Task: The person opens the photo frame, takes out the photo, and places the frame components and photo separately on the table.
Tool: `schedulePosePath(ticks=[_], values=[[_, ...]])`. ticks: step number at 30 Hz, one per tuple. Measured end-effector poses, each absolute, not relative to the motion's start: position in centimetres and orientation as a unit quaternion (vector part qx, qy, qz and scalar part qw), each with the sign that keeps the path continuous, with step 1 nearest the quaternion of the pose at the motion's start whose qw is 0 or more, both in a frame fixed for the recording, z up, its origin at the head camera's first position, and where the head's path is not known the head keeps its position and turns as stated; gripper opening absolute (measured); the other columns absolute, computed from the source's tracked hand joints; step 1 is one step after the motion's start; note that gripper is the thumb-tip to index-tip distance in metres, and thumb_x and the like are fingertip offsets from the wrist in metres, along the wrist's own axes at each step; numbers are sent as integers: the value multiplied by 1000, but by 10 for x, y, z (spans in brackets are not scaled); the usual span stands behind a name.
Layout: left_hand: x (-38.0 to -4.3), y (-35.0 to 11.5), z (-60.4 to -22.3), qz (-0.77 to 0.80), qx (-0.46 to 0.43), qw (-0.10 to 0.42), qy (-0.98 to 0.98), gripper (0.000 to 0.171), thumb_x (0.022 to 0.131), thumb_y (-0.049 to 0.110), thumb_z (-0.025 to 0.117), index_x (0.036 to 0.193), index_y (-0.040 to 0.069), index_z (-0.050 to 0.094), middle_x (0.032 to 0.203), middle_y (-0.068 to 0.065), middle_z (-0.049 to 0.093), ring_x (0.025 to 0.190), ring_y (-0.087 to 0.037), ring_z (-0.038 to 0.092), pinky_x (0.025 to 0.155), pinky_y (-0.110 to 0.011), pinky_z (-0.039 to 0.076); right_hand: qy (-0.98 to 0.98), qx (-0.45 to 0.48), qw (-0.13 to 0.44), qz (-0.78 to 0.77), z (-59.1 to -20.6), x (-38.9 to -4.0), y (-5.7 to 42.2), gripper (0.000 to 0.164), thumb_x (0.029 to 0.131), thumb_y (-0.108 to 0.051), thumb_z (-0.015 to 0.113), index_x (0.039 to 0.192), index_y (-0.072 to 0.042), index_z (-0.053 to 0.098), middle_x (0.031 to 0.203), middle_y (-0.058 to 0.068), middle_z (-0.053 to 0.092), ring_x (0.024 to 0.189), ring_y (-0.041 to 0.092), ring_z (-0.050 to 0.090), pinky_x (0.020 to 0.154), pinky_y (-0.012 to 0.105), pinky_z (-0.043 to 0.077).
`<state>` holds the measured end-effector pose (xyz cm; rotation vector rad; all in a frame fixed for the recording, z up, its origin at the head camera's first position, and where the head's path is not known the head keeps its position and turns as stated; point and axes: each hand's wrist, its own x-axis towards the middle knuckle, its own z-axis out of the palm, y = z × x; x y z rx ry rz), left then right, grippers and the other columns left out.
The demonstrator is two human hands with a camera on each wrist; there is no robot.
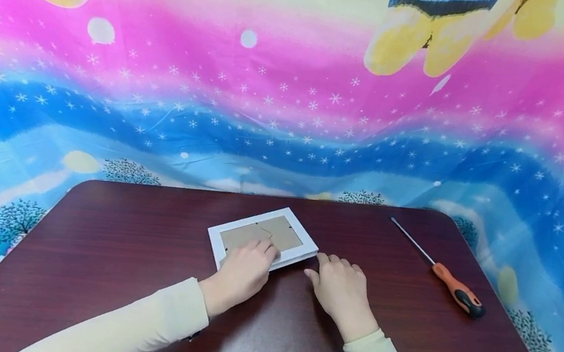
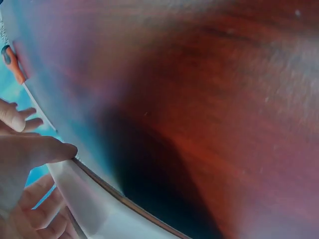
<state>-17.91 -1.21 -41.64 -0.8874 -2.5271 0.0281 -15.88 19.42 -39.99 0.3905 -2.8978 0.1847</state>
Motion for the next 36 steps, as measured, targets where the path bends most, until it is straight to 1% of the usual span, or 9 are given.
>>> schedulePosePath(ticks=[2,7,11,17,21,30,36], values=[[-178,-11,-421,23,-325,227,-918,20,82,15,77,98,8,66,91,-4,62,81,-19,61,60,-29,53,-983,132,107,63,-400,-159,195,40,92,-31,71,119,-1,68,107,17,70,96,36,67,78,52,53],[-176,-11,-426,37,-334,206,-919,20,80,13,76,95,8,64,89,-5,59,78,-19,60,57,-29,51,-983,132,105,66,-400,-159,195,37,92,-31,71,114,-2,70,105,15,70,95,35,67,78,52,53],[-175,-11,-426,34,-339,192,-920,19,80,13,76,93,8,64,88,-5,59,77,-18,60,56,-28,51,-983,133,106,66,-400,-160,195,35,92,-31,71,112,-2,70,104,14,71,94,34,68,77,51,53],[-175,-11,-424,17,-342,173,-923,16,78,9,76,91,9,66,87,-5,59,79,-19,60,59,-30,53,-984,132,100,66,-399,-159,195,36,92,-31,71,114,-2,70,105,16,71,95,35,67,78,52,53],[-174,-12,-424,9,-343,154,-927,19,77,7,76,94,10,67,88,-5,59,80,-19,60,60,-30,53,-984,132,99,64,-400,-160,196,37,92,-31,71,115,-2,70,105,16,71,95,35,67,77,52,53],[-177,-14,-425,-10,-344,131,-930,28,76,8,78,102,10,69,92,-3,58,86,-18,60,63,-30,53,-985,129,96,62,-400,-160,196,37,92,-32,71,115,-3,70,106,15,71,95,35,67,78,52,53],[-182,-19,-426,-20,-348,121,-929,35,75,7,81,107,12,70,102,-3,61,93,-18,60,69,-30,54,-985,129,97,61,-401,-160,196,37,92,-31,71,115,-3,70,105,15,71,94,35,68,79,52,53]])
